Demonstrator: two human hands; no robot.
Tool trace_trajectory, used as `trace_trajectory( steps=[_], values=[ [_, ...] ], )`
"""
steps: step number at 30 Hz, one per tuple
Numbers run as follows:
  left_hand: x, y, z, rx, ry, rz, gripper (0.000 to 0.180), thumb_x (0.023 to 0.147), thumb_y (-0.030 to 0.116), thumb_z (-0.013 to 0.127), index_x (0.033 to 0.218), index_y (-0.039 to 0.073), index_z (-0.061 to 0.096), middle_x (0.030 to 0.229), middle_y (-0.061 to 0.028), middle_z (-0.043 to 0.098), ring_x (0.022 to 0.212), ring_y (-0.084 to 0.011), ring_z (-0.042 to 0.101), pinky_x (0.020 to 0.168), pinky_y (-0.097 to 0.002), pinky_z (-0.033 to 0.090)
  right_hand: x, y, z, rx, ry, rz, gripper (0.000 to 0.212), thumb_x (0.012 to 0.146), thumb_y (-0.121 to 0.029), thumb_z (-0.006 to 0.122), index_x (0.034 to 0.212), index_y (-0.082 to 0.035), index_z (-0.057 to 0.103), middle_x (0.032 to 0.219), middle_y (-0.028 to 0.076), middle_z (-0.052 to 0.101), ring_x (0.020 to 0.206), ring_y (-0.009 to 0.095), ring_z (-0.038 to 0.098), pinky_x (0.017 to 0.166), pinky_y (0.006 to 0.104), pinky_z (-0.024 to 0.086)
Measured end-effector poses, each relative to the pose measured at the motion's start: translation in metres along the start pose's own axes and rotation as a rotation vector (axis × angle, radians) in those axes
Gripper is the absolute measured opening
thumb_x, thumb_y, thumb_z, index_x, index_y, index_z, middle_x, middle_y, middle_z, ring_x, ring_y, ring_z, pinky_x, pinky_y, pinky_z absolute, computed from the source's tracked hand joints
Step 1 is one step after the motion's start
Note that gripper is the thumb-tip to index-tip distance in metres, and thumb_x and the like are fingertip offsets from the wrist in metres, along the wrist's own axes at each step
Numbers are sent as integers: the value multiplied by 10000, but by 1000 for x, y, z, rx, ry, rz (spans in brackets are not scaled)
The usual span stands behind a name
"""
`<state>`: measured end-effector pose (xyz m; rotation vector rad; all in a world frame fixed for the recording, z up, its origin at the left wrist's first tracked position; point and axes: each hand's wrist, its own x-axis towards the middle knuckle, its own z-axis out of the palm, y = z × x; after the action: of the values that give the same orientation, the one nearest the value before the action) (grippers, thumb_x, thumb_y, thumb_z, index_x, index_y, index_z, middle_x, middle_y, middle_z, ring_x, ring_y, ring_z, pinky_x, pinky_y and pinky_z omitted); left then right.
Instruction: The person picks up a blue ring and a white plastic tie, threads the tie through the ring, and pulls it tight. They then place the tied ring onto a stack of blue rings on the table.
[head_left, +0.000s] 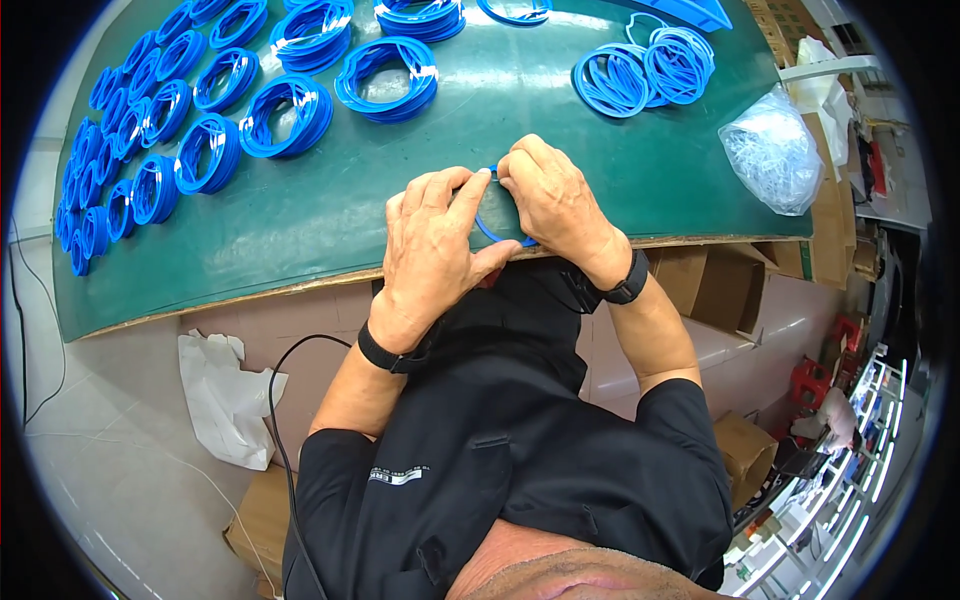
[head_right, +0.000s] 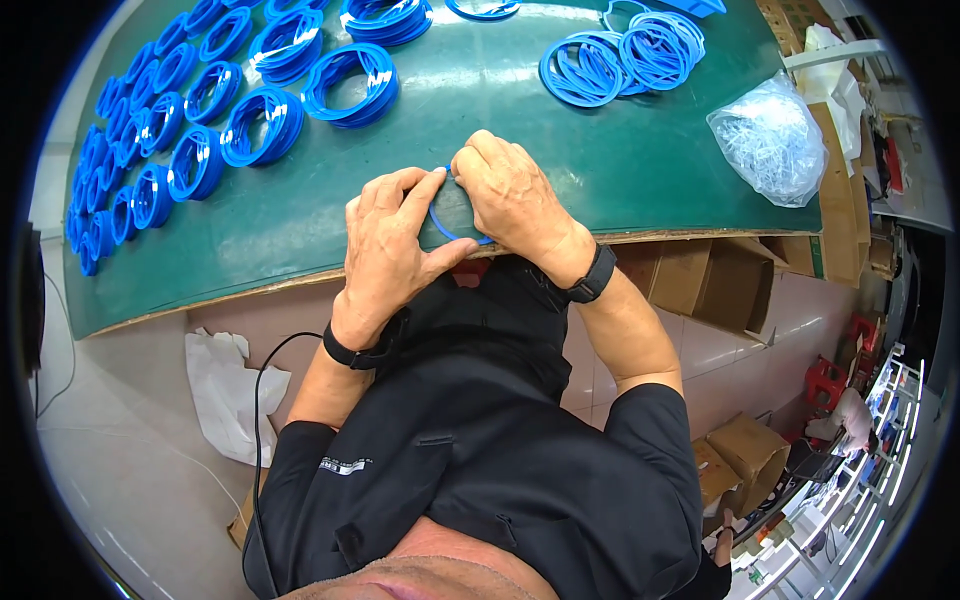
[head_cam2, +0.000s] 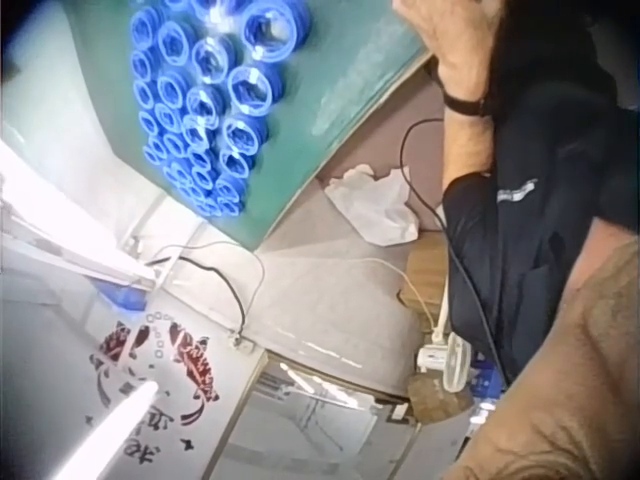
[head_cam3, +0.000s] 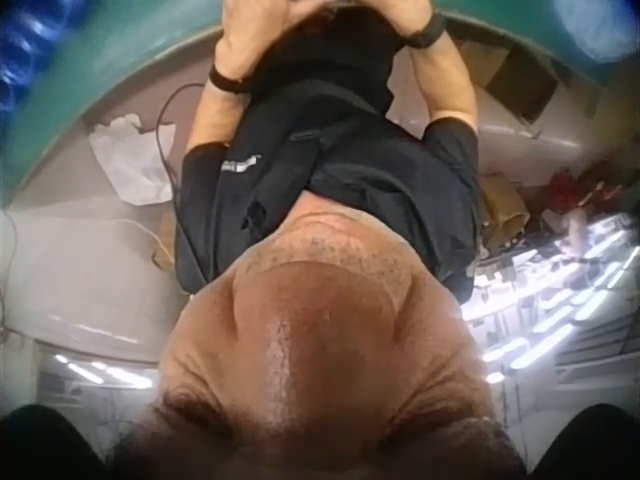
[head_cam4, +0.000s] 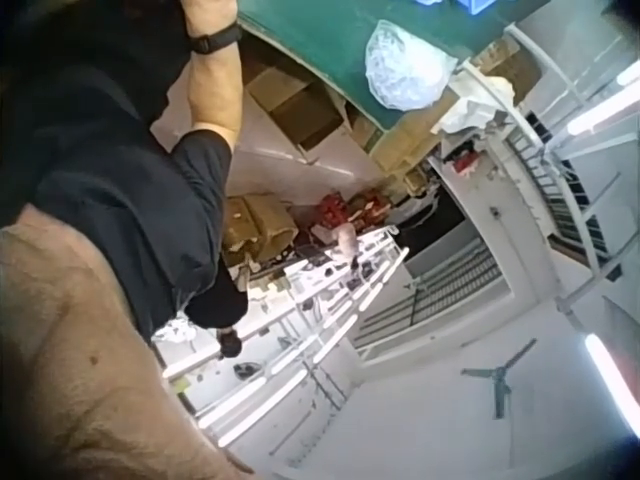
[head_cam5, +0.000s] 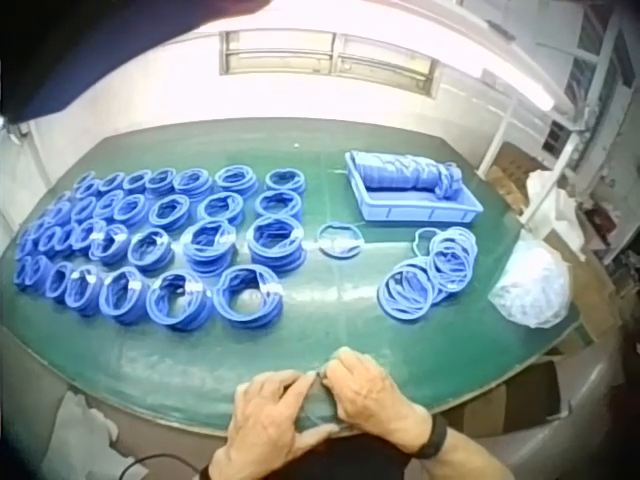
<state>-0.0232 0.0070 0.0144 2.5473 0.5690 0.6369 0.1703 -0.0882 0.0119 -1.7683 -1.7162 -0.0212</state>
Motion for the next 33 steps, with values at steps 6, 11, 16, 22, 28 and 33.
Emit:
trace_trajectory(
  steps=[6, 11, 16, 22, 28, 33],
  values=[
    [1, 0, 0, 11, 1, 2, 844, 739, 395, 1029, 1476, 118, 725, 1398, -48, 662, 1330, -284, 603, 1096, -477, 461, -2, 4, -5, 52, -17, -21, 181, 924, 58, 760, 1040, -37, 658, 1035, 149, 645, 926, 401, 668, 811, 481, 560],
    [0, -1, 2, 16, 1, 12, 840, 737, 407, 1027, 1466, 113, 732, 1401, -45, 660, 1333, -282, 600, 1098, -481, 458, -7, 7, -9, 129, -12, -16, 163, 947, 57, 752, 1043, -29, 651, 1044, 159, 650, 916, 401, 672, 797, 472, 564],
    [-1, -1, 2, 38, -17, 15, 830, 742, 415, 1024, 1457, 105, 738, 1407, -44, 657, 1339, -287, 595, 1109, -485, 453, -20, 9, -17, 216, 30, 20, 147, 970, 55, 740, 1048, -29, 648, 1047, 165, 653, 893, 387, 670, 772, 456, 558],
    [-2, -2, 2, 63, -22, 20, 828, 753, 428, 1017, 1461, 101, 737, 1421, -51, 657, 1349, -297, 592, 1120, -489, 450, -42, 3, -31, 277, 67, 112, 112, 1012, 30, 723, 1051, -32, 639, 1037, 151, 644, 894, 344, 647, 784, 419, 540],
    [-2, -5, 2, 69, -43, 25, 834, 762, 448, 1008, 1469, 96, 740, 1426, -65, 667, 1351, -306, 599, 1121, -490, 454, -62, 0, -37, 305, 103, 163, 94, 1034, 11, 717, 1052, -29, 634, 1029, 143, 635, 907, 326, 636, 806, 408, 533],
    [3, -6, 2, 54, -61, 34, 851, 767, 436, 1003, 1493, 80, 740, 1430, -85, 681, 1345, -321, 611, 1131, -490, 458, -75, -4, -50, 316, 111, 209, 91, 1037, 14, 714, 1053, -23, 633, 1028, 137, 631, 905, 320, 630, 815, 409, 533]
  ],
)
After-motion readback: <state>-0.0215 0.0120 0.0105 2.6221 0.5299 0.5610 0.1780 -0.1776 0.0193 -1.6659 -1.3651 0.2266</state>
